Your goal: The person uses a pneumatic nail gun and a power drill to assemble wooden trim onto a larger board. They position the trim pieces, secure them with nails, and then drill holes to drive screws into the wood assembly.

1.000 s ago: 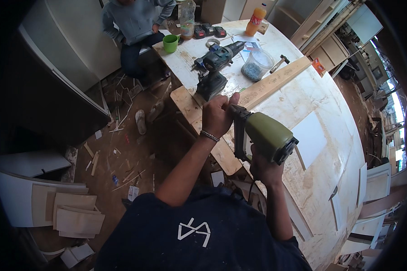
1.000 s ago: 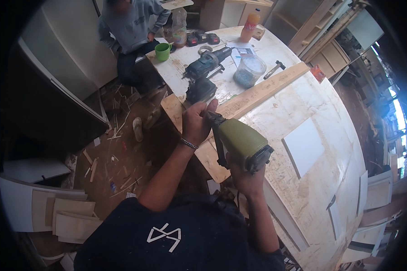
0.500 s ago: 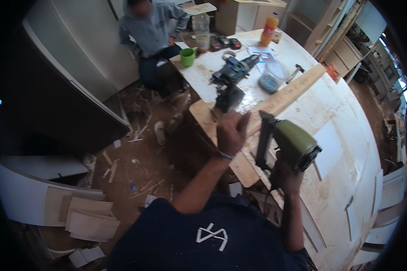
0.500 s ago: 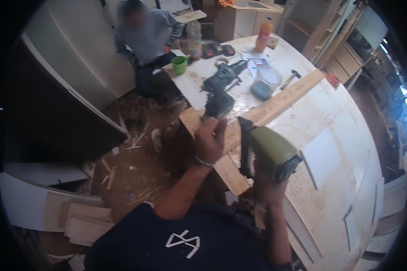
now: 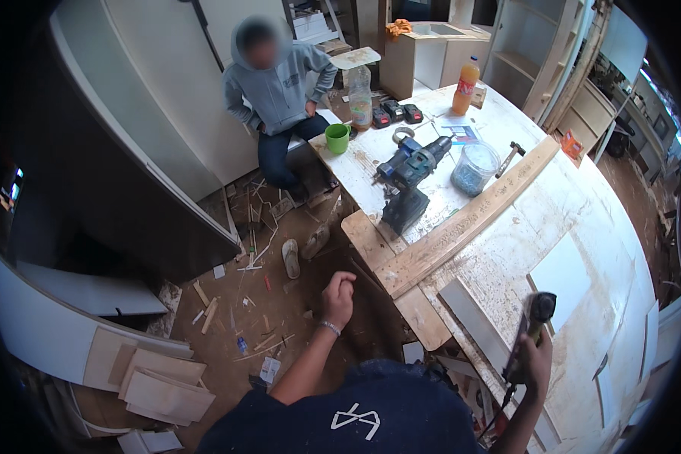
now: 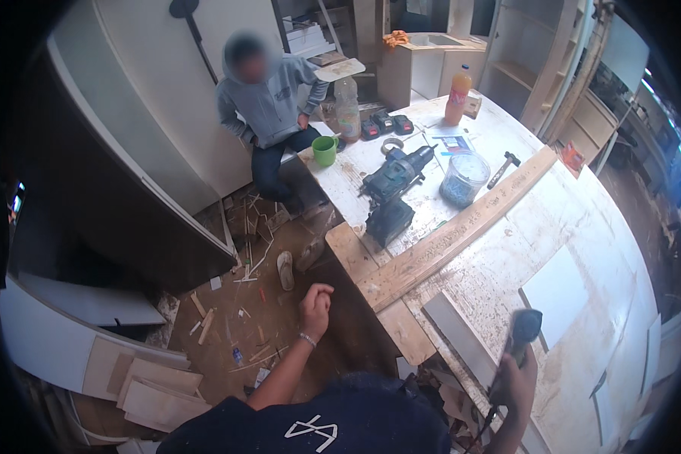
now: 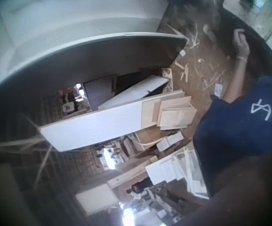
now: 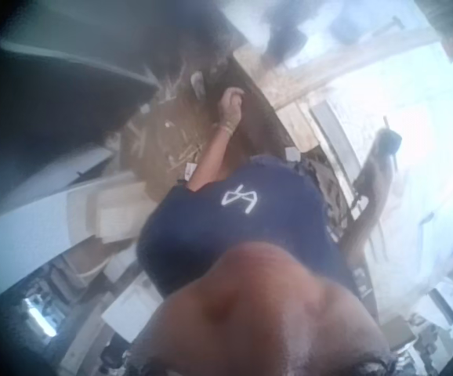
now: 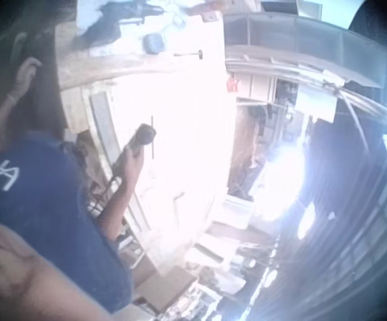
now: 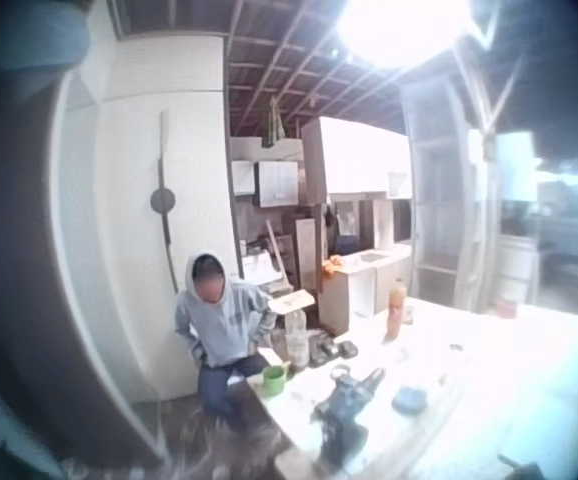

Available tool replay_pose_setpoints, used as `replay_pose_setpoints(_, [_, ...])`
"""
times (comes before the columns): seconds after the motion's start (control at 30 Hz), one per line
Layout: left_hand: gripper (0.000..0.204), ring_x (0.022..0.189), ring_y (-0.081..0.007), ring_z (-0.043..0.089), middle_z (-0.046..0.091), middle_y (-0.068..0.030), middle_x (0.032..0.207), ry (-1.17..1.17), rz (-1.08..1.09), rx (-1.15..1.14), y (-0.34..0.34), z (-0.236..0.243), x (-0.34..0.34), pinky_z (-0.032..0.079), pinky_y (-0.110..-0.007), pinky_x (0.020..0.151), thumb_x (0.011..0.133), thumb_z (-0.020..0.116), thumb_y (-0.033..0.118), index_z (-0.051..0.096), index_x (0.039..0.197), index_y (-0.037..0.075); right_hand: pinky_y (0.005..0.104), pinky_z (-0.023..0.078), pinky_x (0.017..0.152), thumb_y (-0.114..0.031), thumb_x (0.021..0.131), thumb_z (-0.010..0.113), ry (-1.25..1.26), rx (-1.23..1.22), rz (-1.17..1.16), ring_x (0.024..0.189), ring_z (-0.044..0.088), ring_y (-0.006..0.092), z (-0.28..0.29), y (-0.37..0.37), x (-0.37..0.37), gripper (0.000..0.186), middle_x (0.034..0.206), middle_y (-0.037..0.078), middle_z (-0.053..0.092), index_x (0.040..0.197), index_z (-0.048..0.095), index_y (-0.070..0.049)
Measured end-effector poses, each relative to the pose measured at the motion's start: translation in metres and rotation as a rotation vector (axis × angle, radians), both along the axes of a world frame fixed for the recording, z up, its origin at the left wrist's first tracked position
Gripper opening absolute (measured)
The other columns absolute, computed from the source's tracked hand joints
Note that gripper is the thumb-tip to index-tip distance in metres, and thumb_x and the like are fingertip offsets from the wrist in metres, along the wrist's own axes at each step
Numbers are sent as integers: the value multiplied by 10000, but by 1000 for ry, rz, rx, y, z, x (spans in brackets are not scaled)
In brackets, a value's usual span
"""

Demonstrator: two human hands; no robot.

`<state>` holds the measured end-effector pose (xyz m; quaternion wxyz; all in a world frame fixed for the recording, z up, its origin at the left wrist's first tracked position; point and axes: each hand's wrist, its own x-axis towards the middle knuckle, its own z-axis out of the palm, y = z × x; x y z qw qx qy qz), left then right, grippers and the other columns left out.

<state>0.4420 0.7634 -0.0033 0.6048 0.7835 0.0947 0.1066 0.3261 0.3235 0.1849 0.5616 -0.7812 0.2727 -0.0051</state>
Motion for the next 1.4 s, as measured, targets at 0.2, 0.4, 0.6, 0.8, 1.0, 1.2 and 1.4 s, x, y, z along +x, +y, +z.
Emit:
replay_pose_setpoints(0.2, [282, 797, -289, 719, 716, -115, 845, -7, -440, 200, -116, 44, -9, 569, -392, 775, 1020, 638, 307, 658, 1147, 56, 311, 529, 662, -140, 920, 675, 90, 8, -162, 732, 620, 149, -35, -28, -112, 615, 898, 57, 633, 1493, 483, -23])
replay_pose_setpoints(0.4, [704, 1404, -410, 436, 523, -228, 1447, -454, -1278, 539, -317, 22, -20, 348, -493, 1181, 837, 812, 373, 551, 1399, 41, 307, 538, 722, -194, 894, 730, 115, -49, -311, 823, 650, 170, -69, -72, -252, 622, 1047, 100, 695, 1442, 543, 34])
replay_pose_setpoints(0.6, [816, 1240, -420, 548, 638, -248, 1265, -439, -1662, 912, -438, -12, -66, 461, -511, 1058, 729, 884, 341, 556, 1420, 55, 379, 494, 930, -305, 956, 725, 387, -468, -517, 1000, 632, 233, -13, -126, -338, 623, 1139, 159, 689, 1452, 550, 28])
replay_pose_setpoints(0.8, [1039, 1287, -358, 535, 570, -202, 1332, -625, -1253, 1072, -443, -16, -91, 361, -613, 1107, 669, 912, 482, 442, 1520, 115, 376, 488, 1022, -124, 846, 756, 364, -640, -615, 1174, 655, 280, -46, -261, -452, 705, 1262, 221, 698, 1489, 509, 31])
replay_pose_setpoints(1.0, [891, 1138, -326, 608, 652, -124, 1153, -511, -1500, 1008, -458, -20, -68, 440, -423, 1066, 626, 934, 454, 573, 1330, 45, 377, 441, 1132, 8, 886, 626, 213, -481, -468, 1323, 577, 287, -144, -473, -523, 623, 1443, 214, 601, 1497, 505, 24])
replay_pose_setpoints(1.2, [896, 1188, -329, 608, 666, -138, 1204, -292, -1579, 1227, -464, 23, -89, 435, -442, 1081, 651, 902, 552, 568, 1374, 142, 415, 461, 1114, -105, 1000, 595, 539, -849, -428, 1297, 596, 350, -186, -552, -568, 462, 1403, 245, 610, 1439, 550, 32])
replay_pose_setpoints(1.4, [751, 1210, -349, 640, 673, -138, 1334, -103, -1526, 1003, -474, -8, -39, 492, -464, 1026, 795, 783, 628, 640, 1377, 177, 435, 449, 1121, -140, 1019, 585, 549, -865, -524, 1295, 583, 358, -203, -599, -482, 422, 1364, 255, 620, 1398, 572, 46])
